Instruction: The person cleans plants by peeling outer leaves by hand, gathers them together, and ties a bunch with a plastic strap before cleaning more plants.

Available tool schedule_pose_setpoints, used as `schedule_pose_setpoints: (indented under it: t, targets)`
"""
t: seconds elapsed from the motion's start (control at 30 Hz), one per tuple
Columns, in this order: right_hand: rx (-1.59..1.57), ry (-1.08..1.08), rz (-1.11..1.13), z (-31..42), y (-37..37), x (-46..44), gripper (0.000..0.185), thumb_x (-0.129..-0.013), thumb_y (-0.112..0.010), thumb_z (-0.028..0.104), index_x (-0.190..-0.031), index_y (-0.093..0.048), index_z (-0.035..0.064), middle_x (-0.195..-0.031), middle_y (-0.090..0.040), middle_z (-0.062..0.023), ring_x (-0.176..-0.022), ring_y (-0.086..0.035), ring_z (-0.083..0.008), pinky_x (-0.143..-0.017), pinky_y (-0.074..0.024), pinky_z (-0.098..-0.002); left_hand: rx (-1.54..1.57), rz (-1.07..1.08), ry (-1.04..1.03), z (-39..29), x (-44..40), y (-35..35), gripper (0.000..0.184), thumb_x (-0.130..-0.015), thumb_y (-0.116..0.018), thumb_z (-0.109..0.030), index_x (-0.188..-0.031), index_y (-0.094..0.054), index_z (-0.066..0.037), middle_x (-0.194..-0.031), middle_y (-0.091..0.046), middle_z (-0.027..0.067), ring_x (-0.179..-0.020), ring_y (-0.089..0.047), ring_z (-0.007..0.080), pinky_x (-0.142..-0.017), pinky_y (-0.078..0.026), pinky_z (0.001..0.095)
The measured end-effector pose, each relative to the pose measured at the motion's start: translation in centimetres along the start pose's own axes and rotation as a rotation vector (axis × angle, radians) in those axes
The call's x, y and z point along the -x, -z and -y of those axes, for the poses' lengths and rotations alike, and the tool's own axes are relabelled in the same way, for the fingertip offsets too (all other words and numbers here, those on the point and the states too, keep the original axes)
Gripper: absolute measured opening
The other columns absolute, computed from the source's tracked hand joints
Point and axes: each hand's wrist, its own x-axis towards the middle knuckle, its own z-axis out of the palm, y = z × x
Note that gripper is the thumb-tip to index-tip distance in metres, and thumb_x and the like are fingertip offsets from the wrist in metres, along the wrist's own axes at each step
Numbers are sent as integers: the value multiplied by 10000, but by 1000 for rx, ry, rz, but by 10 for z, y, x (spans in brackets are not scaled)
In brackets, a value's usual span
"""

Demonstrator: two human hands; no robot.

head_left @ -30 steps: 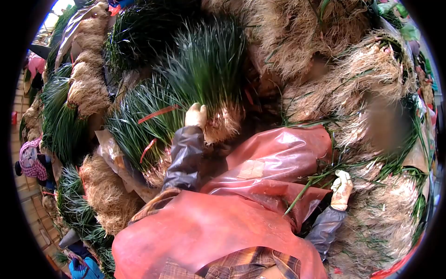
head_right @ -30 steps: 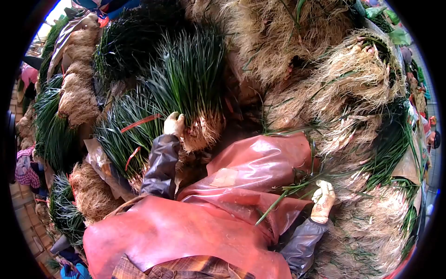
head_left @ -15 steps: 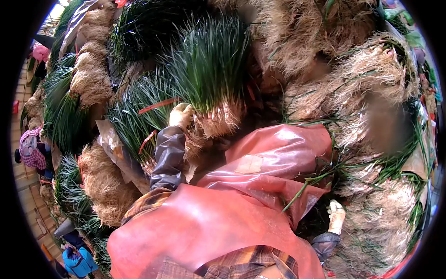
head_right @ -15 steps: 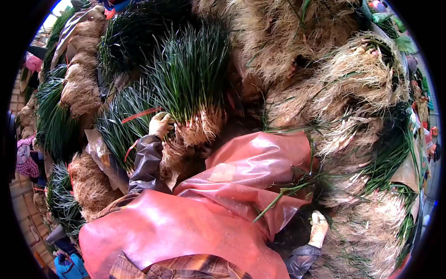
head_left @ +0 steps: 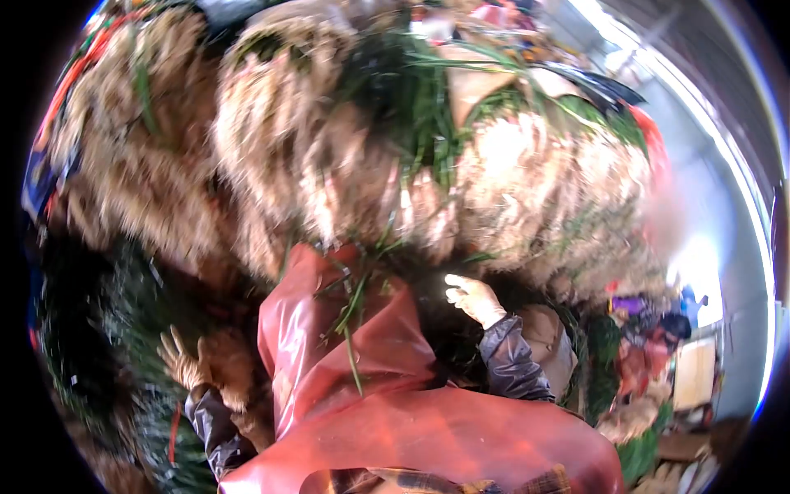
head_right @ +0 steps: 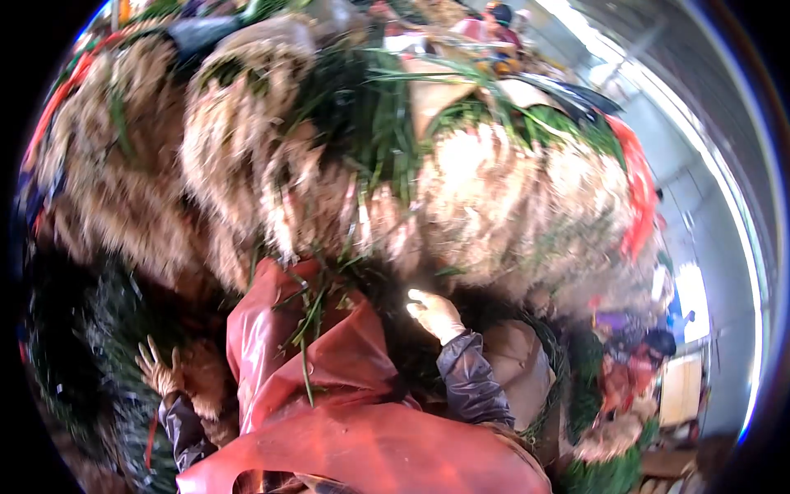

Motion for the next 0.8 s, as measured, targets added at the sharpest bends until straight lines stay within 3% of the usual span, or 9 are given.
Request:
schedule_pose_setpoints:
  t: [0.27, 0.3, 0.4, 0.47, 0.53, 0.6, 0.67, 0.73, 0.8]
  targets:
    - [95, 615, -412, 147, 64, 10, 311, -955, -577, 66, -1264, -614, 59, -961, -661, -21, -810, -615, -106, -691, -498, -238, 40, 232, 59, 22, -29, -19, 862, -878, -554, -557, -1548, -41, -378, -1636, 14, -6, -1491, 34, 342, -1096, -139, 701]
    - [-531, 521, -271, 158, 83, -2, 288, -958, -592, 98, -1244, -627, 89, -930, -662, -7, -847, -630, -115, -730, -515, -246, 19, 245, 74, 20, -27, -15, 862, -879, -557, -553, -1548, -42, -377, -1636, 18, -9, -1490, 42, 344, -1092, -151, 701]
    - [252, 819, -919, 195, 126, -30, 325, -952, -583, 101, -1275, -606, 65, -1239, -646, -92, -1028, -645, -182, -879, -510, -283, 99, 245, 72, 21, -31, -15, 884, -857, -611, -518, -1548, -77, -378, -1637, 6, -9, -1488, 41, 357, -1101, -132, 693]
    - [653, 505, -1111, 230, 151, -40, 441, -908, -654, 255, -1305, -572, 80, -1294, -610, -133, -1162, -593, -273, -1008, -442, -349, 166, 205, 15, 35, -40, -28, 884, -849, -662, -422, -1545, -120, -377, -1637, -30, -6, -1490, 16, 355, -1121, -137, 659]
    - [828, 302, -1100, 206, 201, -111, 502, -821, -684, 449, -1196, -629, 119, -1123, -669, -158, -1002, -642, -330, -896, -487, -411, 213, 303, 81, 6, -17, 34, 848, -866, -668, -329, -1549, -166, -322, -1631, -88, 44, -1485, -50, 352, -1164, -164, 556]
    - [686, 78, -759, 233, 208, -108, 464, -795, -684, 469, -1095, -655, 117, -1061, -674, -180, -961, -639, -352, -868, -484, -421, 259, 279, 69, 15, -21, 30, 812, -865, -669, -300, -1540, -219, -270, -1617, -145, 73, -1479, -102, 344, -1173, -177, 500]
    - [423, 211, -736, 220, 236, -121, 239, -868, -673, 312, -960, -665, 91, -816, -659, -105, -778, -628, -233, -730, -521, -405, 315, 248, 58, 32, -32, 14, 779, -864, -670, -272, -1531, -272, -219, -1603, -202, 102, -1473, -155, 336, -1181, -190, 443]
    - [-337, 808, -872, 211, 234, -119, 116, -921, -647, 176, -960, -653, 66, -754, -631, -58, -583, -539, -145, -530, -489, -328, 553, 70, 3, 49, -34, -10, 712, -849, -679, -240, -1478, -377, -100, -1551, -311, 161, -1444, -256, 327, -1173, -221, 386]
    - [-514, 675, -956, 244, 211, -53, 114, -944, -620, 112, -1013, -641, 23, -772, -637, -54, -483, -482, -120, -429, -452, -257, 621, -8, 1, 25, -18, 8, 586, -894, -633, -157, -1423, -428, -13, -1507, -378, 186, -1400, -347, 297, -1159, -251, 384]
